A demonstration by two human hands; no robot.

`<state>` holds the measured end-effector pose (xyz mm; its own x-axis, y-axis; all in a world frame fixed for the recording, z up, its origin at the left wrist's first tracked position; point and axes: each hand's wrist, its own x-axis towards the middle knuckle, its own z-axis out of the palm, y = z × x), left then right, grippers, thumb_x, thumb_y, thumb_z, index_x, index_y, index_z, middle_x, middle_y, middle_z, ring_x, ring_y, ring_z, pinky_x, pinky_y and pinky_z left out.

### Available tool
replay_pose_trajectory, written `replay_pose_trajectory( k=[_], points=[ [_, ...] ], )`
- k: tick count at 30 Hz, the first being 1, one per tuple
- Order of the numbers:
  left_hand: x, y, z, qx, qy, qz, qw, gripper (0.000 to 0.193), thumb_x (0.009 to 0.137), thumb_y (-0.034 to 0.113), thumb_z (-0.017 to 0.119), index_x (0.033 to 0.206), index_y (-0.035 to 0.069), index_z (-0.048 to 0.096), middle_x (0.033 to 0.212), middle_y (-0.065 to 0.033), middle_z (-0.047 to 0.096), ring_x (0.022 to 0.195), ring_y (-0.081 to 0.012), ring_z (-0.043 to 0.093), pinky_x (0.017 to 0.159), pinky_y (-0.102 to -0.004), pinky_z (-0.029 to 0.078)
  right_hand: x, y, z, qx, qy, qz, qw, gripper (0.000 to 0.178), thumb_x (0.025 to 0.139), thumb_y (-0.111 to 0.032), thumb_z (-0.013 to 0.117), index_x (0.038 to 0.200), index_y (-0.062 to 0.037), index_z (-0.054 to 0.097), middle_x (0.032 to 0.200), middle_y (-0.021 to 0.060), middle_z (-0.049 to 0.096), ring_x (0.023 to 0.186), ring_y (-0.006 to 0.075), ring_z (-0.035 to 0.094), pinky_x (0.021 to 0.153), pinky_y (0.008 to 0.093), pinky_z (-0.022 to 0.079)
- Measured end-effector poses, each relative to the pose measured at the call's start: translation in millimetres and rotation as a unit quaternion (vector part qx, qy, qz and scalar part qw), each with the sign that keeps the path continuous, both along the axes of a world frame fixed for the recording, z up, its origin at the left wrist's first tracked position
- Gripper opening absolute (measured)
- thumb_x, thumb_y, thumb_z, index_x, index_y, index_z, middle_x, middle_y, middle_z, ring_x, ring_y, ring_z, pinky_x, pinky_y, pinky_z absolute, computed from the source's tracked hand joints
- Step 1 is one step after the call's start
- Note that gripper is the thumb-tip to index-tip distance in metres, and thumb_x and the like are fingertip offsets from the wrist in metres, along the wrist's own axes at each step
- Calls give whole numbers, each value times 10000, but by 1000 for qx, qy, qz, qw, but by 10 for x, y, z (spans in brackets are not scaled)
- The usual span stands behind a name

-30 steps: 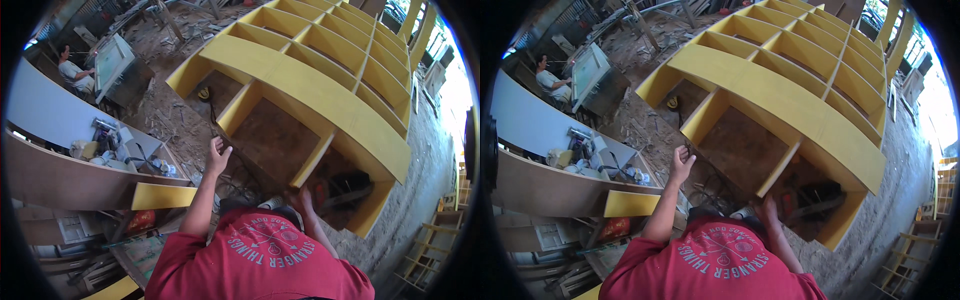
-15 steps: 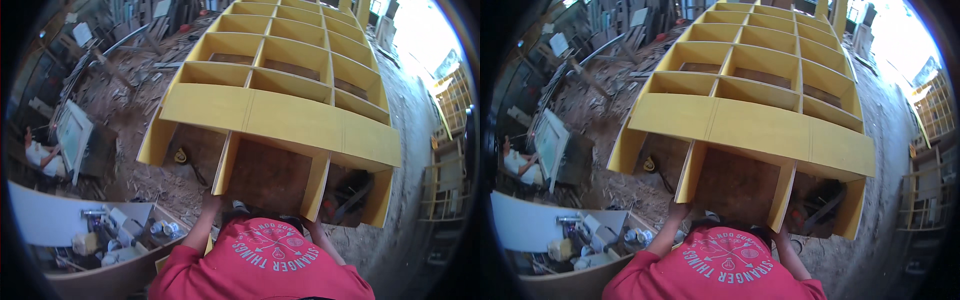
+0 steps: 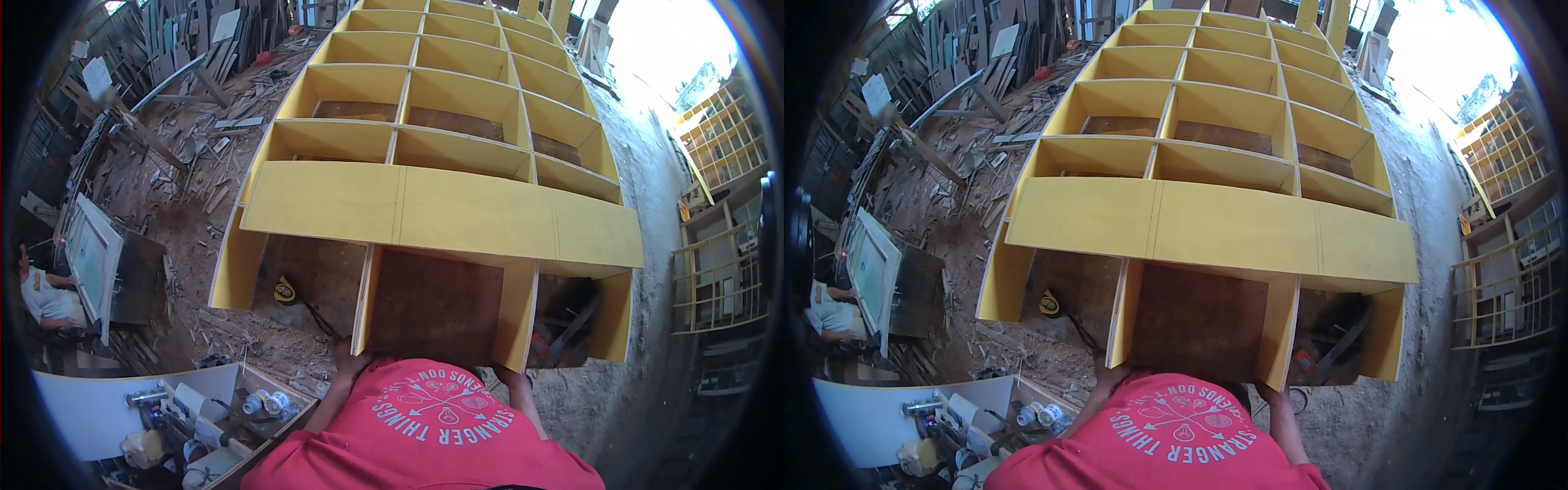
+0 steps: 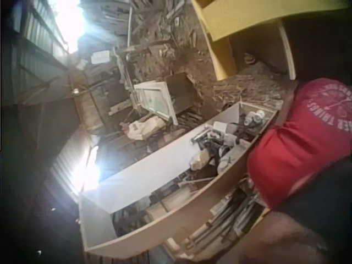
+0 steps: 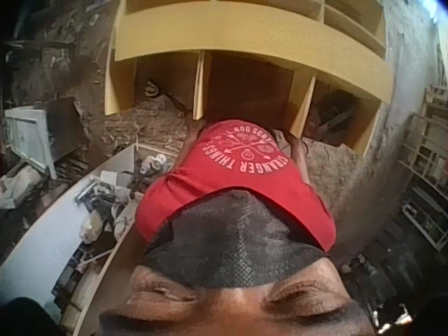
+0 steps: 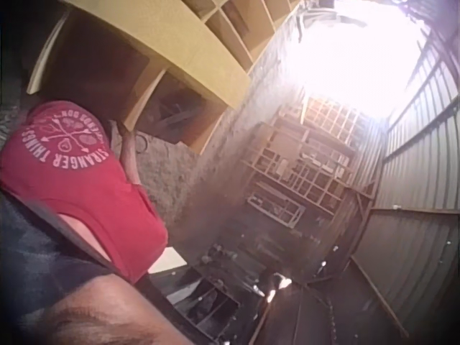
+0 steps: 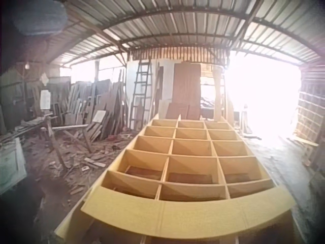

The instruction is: The person uses a circular saw to trim a wooden board and then uses a hammer to nail pieces together on a large yellow wooden shelf unit.

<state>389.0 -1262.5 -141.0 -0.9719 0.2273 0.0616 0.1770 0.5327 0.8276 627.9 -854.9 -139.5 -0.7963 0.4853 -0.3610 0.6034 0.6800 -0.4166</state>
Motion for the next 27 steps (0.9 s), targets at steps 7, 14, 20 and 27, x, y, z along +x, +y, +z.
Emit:
replay_pose_trajectory(
  k=[7,14,20,27],
  points=[
    [-182,246,299,-21,-71,31,997,147,850,139,751,917,9,744,799,-228,740,815,-424,761,698,-486,587,-55,-61,-117,-25,23,-26,999,445,983,-261,712,1373,-61,632,1341,181,691,1264,339,652,1041,452,541],
    [-323,11,88,-173,-132,-52,975,407,890,200,791,1260,45,725,1129,-269,765,1085,-372,759,908,-453,602,48,423,-205,-422,104,-244,867,331,930,-173,728,1252,-99,751,1151,177,775,1019,346,753,877,439,597],
    [-904,-233,1311,-35,-189,-146,970,518,935,43,726,1434,-31,612,1379,-153,703,1254,-232,672,1078,-374,526,-517,1004,1717,-13,353,-243,903,226,1004,-219,742,956,1,735,742,34,678,654,85,588,622,296,514],
    [-1989,553,1477,211,-140,-52,966,526,999,106,666,1492,-29,540,1390,-159,666,1240,-262,674,1028,-382,531,-1508,1865,1573,-343,371,-502,702,720,923,-587,796,1205,46,603,859,101,676,612,186,662,491,321,568]
  ],
)
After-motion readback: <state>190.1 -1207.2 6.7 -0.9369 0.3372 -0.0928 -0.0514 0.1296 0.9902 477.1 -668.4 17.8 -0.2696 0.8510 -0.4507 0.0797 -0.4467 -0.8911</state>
